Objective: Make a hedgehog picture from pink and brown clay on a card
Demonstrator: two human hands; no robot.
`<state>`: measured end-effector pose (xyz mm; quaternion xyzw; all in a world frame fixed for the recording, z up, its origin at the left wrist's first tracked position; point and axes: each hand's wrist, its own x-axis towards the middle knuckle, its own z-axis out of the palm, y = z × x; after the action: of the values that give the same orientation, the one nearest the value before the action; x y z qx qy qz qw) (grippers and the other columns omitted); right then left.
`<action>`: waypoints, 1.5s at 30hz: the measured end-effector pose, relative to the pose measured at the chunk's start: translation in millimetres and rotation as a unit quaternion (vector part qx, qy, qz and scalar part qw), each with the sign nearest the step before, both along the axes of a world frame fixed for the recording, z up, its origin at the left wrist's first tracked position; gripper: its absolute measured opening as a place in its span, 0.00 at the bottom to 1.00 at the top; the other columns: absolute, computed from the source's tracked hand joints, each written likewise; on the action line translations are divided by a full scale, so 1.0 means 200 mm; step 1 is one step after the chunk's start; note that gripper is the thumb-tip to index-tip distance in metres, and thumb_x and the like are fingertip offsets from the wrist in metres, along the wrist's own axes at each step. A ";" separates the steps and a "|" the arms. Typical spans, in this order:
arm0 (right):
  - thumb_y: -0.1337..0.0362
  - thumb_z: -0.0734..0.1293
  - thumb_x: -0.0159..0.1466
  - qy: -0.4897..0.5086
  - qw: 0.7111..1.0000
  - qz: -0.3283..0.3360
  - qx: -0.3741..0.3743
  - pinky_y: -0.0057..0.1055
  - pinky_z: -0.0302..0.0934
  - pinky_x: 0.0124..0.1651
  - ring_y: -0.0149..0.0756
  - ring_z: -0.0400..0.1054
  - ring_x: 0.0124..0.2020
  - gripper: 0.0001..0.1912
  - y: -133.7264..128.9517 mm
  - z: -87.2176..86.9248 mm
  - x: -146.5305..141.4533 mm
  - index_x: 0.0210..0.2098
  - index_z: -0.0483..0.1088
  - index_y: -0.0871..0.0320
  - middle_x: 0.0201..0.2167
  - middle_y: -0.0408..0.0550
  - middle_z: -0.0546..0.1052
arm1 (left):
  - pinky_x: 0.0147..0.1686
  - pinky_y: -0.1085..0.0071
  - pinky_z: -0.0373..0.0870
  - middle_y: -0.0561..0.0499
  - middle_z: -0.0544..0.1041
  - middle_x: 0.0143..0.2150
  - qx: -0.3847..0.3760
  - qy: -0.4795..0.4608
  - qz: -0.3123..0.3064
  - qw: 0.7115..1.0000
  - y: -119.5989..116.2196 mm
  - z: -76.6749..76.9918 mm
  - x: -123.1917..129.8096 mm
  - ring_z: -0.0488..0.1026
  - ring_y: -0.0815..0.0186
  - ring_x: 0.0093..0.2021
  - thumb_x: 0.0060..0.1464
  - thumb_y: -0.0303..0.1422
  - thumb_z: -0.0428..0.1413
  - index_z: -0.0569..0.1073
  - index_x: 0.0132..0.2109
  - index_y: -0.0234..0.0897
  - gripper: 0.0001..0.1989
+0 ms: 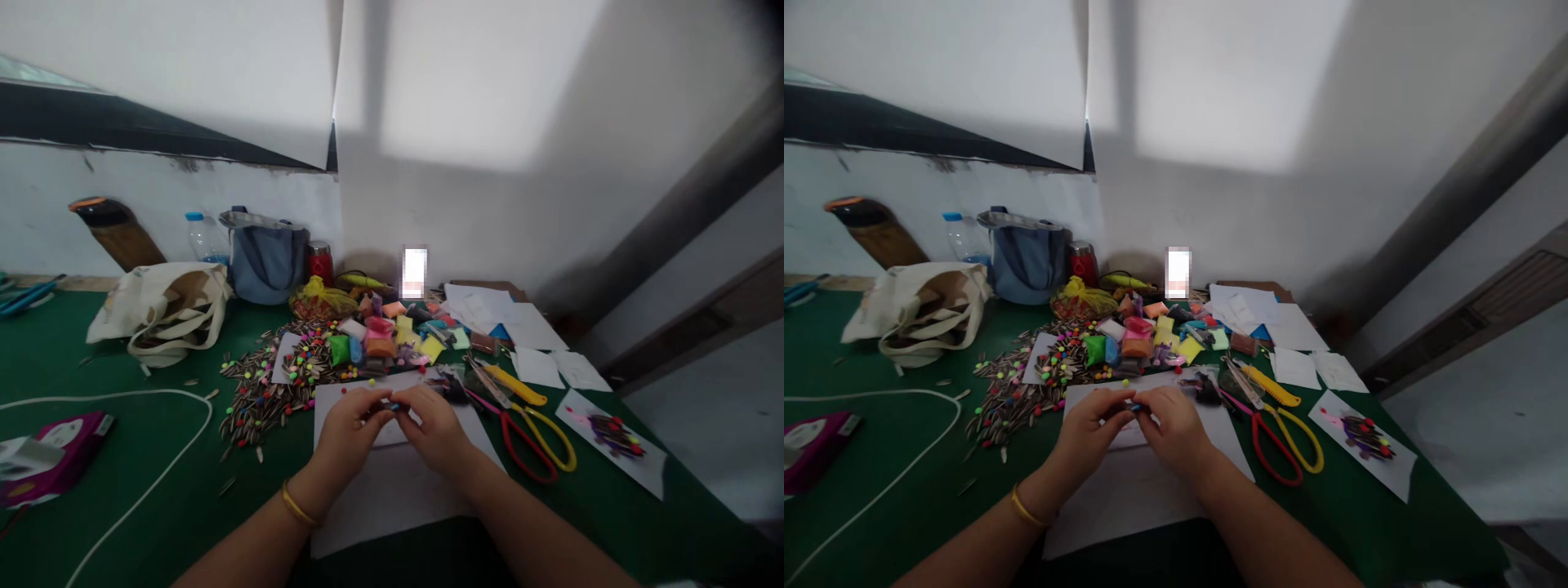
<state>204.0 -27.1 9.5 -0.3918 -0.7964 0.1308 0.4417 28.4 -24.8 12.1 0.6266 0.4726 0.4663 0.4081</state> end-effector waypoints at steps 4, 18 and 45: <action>0.62 0.65 0.65 0.031 0.999 0.000 -0.026 0.37 0.65 0.42 0.38 0.70 0.37 0.14 -0.02 0.00 -0.01 0.50 0.67 0.55 0.35 0.47 0.75 | 0.33 0.70 0.69 0.49 0.78 0.32 -0.058 -0.057 -0.012 0.997 0.00 0.02 0.00 0.72 0.64 0.32 0.51 0.36 0.61 0.81 0.39 0.39 0.10; 0.63 0.64 0.66 0.037 0.999 0.003 -0.033 0.36 0.63 0.42 0.39 0.70 0.39 0.06 0.02 -0.01 0.01 0.41 0.72 0.55 0.36 0.48 0.77 | 0.33 0.71 0.69 0.49 0.77 0.35 -0.048 -0.033 -0.019 0.998 0.00 0.00 0.02 0.73 0.64 0.34 0.48 0.37 0.63 0.78 0.39 0.38 0.10; 0.63 0.65 0.64 0.050 0.987 0.040 -0.150 0.29 0.62 0.34 0.34 0.70 0.31 0.06 0.02 0.00 -0.02 0.35 0.74 0.55 0.30 0.44 0.77 | 0.37 0.69 0.68 0.48 0.73 0.39 -0.033 -0.070 -0.026 0.997 0.01 0.01 0.00 0.71 0.62 0.39 0.51 0.37 0.61 0.81 0.39 0.42 0.09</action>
<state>200.7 -22.4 9.3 -0.4148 -0.7595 0.2860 0.4114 28.2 -22.8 14.5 0.5909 0.4415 0.4821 0.4728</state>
